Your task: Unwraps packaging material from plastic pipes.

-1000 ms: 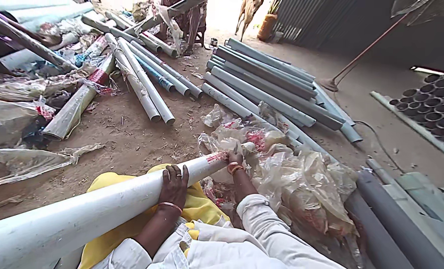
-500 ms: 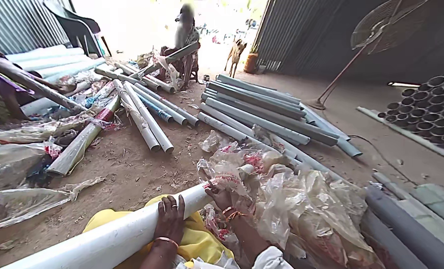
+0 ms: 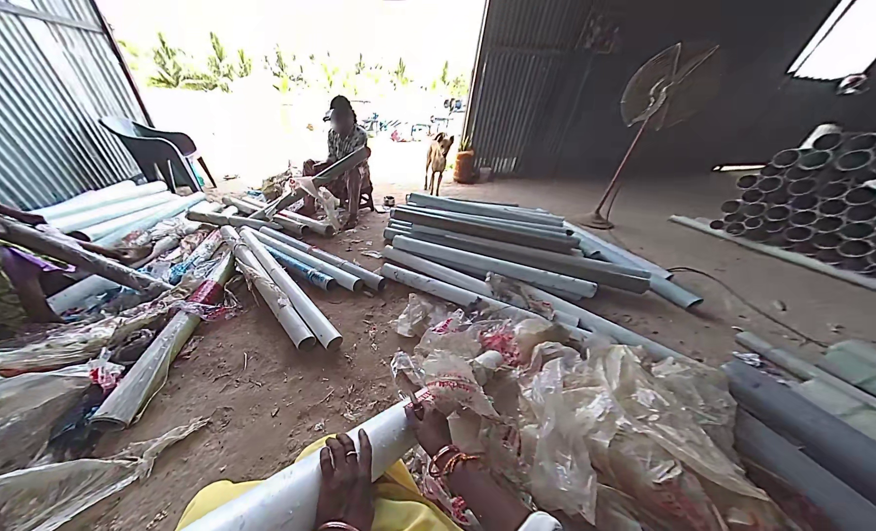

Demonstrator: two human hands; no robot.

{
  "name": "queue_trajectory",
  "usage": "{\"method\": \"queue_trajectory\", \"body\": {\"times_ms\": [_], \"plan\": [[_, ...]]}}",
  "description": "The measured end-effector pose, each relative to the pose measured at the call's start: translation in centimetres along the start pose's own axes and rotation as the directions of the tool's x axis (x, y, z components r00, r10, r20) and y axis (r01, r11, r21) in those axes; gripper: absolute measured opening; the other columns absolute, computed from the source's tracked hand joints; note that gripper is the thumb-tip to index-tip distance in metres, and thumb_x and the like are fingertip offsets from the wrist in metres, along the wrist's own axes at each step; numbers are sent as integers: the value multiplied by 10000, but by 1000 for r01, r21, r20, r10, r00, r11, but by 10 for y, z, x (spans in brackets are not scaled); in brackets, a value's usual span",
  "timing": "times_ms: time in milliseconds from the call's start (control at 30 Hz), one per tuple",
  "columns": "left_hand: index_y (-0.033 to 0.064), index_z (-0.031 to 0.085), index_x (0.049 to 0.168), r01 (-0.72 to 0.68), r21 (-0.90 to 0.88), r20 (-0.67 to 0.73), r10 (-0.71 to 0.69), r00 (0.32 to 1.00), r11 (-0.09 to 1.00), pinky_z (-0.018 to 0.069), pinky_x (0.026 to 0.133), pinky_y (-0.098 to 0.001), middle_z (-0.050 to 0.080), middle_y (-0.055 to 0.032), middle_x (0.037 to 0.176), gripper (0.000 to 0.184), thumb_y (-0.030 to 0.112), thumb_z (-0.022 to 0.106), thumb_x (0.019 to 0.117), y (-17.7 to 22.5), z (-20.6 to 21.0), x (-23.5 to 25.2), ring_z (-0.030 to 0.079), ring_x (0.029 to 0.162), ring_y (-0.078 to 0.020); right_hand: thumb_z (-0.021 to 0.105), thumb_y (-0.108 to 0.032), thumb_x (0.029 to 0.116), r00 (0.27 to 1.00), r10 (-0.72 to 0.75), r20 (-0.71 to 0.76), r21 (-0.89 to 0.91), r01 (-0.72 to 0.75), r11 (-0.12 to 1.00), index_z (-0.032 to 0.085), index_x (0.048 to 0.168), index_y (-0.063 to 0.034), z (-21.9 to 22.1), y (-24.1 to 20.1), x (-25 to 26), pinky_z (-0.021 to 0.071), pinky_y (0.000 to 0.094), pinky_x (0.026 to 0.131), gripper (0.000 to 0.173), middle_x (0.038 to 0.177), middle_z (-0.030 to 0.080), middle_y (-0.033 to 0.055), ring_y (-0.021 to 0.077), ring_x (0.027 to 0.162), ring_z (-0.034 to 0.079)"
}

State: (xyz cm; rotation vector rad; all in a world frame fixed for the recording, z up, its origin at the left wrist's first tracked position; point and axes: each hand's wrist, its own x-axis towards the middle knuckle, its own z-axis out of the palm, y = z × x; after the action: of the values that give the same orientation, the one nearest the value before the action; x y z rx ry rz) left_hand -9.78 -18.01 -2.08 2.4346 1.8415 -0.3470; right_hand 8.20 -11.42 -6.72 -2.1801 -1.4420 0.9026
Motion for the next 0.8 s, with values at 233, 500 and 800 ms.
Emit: {"method": "queue_trajectory", "body": {"times_ms": [233,500,800], "plan": [[29,337,1582,1,34,-79,2,997,999,265,1166,-603,397,-338,1531,726,278,637,969,1,7,1,375,1437,-488,493,-285,1086,997,42,65,-103,-35,994,598,1323,17,-4,-20,-5,467,510,1059,398,1299,649,229,350,1250,617],[17,321,1583,-8,10,-56,8,998,1000,243,1179,-597,391,-333,1538,733,292,630,978,-1,4,1,362,1449,-475,573,-285,1048,998,25,59,-123,-18,992,661,1211,51,-12,-16,0,468,507,1045,384,1228,672,248,359,1199,635],[15,331,1579,-3,27,-72,4,997,1000,258,1178,-587,408,-332,1526,720,275,628,977,0,5,3,381,1437,-477,595,-246,1024,965,31,261,-403,79,912,654,1219,73,-30,-43,12,431,517,1098,379,1349,612,262,372,1311,565]]}}
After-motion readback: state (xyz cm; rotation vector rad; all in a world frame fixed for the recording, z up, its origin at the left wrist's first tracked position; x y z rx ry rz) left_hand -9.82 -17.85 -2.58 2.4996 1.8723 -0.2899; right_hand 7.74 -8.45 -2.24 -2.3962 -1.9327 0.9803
